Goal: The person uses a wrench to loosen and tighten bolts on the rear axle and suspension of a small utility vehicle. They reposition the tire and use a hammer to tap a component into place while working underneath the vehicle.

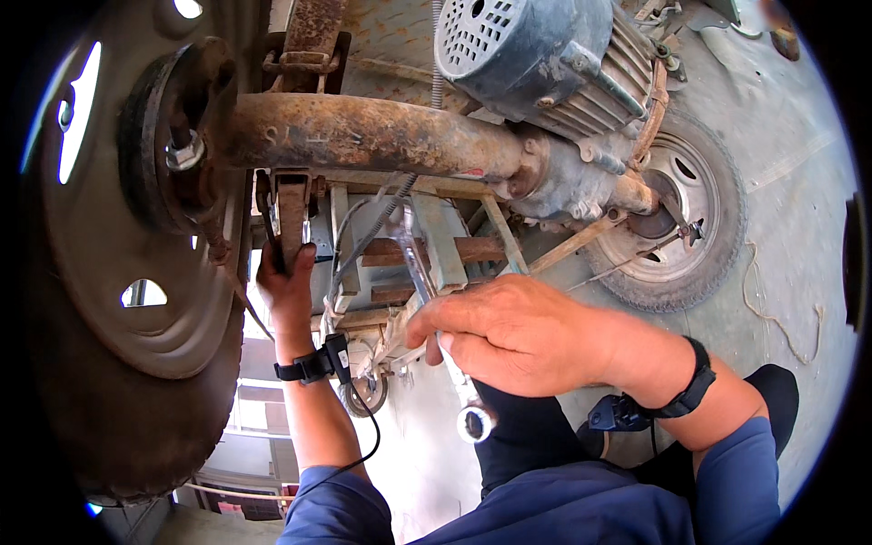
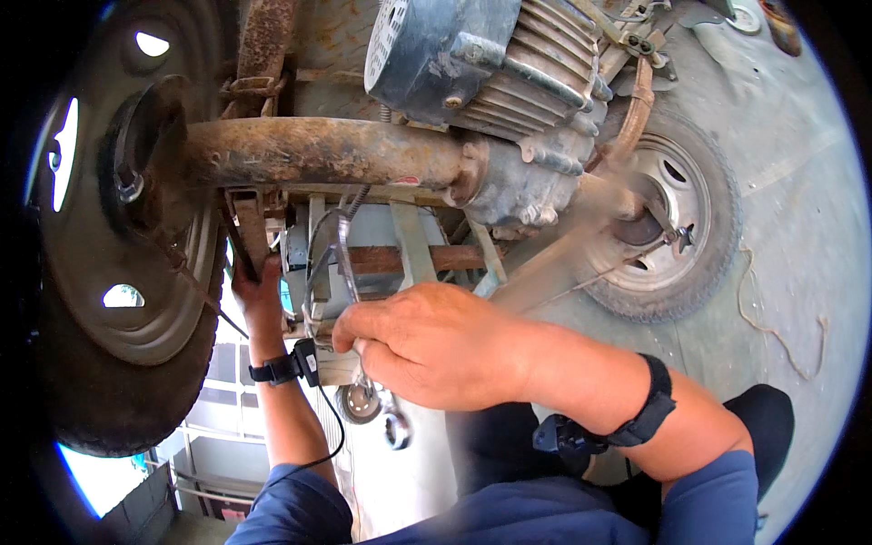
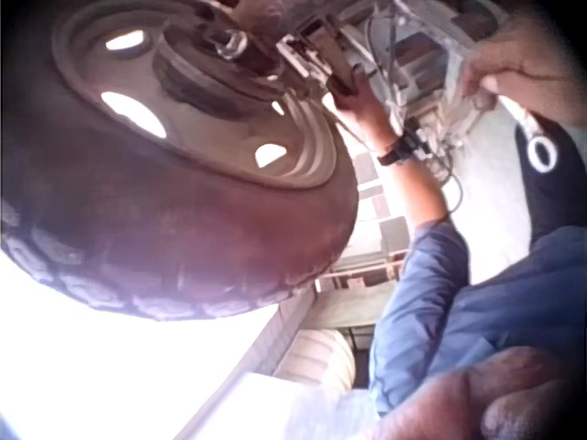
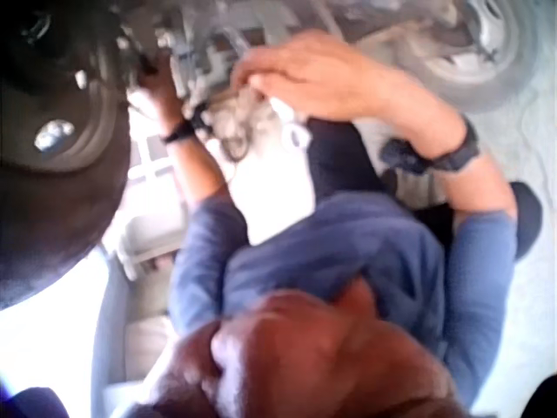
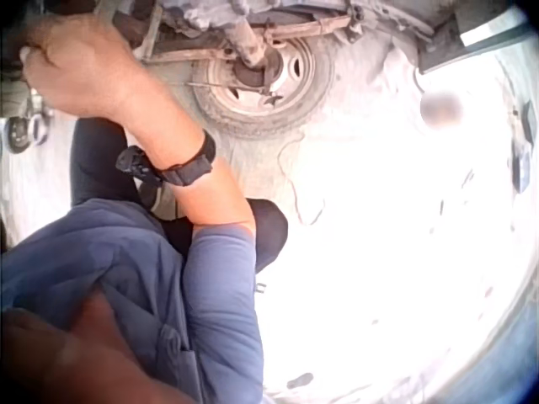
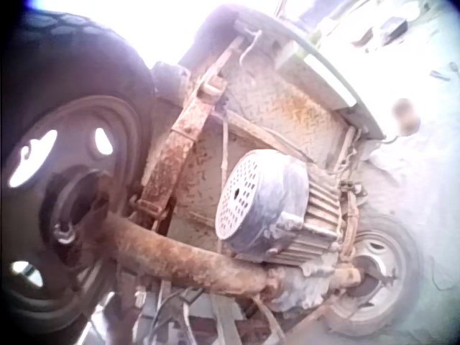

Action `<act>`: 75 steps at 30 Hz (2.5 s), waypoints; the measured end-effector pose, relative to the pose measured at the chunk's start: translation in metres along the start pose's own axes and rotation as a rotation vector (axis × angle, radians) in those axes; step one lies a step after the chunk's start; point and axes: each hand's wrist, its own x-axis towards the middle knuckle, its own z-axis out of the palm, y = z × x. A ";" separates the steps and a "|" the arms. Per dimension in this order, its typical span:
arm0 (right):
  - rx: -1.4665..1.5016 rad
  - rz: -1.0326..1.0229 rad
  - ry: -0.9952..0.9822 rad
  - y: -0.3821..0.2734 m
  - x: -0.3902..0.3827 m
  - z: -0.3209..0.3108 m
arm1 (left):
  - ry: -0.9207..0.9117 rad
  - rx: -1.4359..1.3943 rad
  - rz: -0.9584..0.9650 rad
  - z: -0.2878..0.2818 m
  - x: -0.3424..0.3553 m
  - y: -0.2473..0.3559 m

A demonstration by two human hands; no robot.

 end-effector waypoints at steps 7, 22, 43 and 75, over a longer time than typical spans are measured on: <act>-0.073 -0.055 -0.002 0.004 -0.008 0.006 | -0.102 0.258 -0.077 -0.005 0.003 0.023; -0.281 -0.187 0.301 -0.015 -0.017 0.006 | -0.143 0.266 -0.183 -0.007 0.018 0.012; 0.013 -0.282 0.594 0.019 0.009 -0.007 | -0.044 0.294 -0.152 0.007 0.010 0.038; -0.380 -0.539 0.607 0.026 0.059 0.018 | -0.038 0.273 -0.173 0.004 0.010 0.036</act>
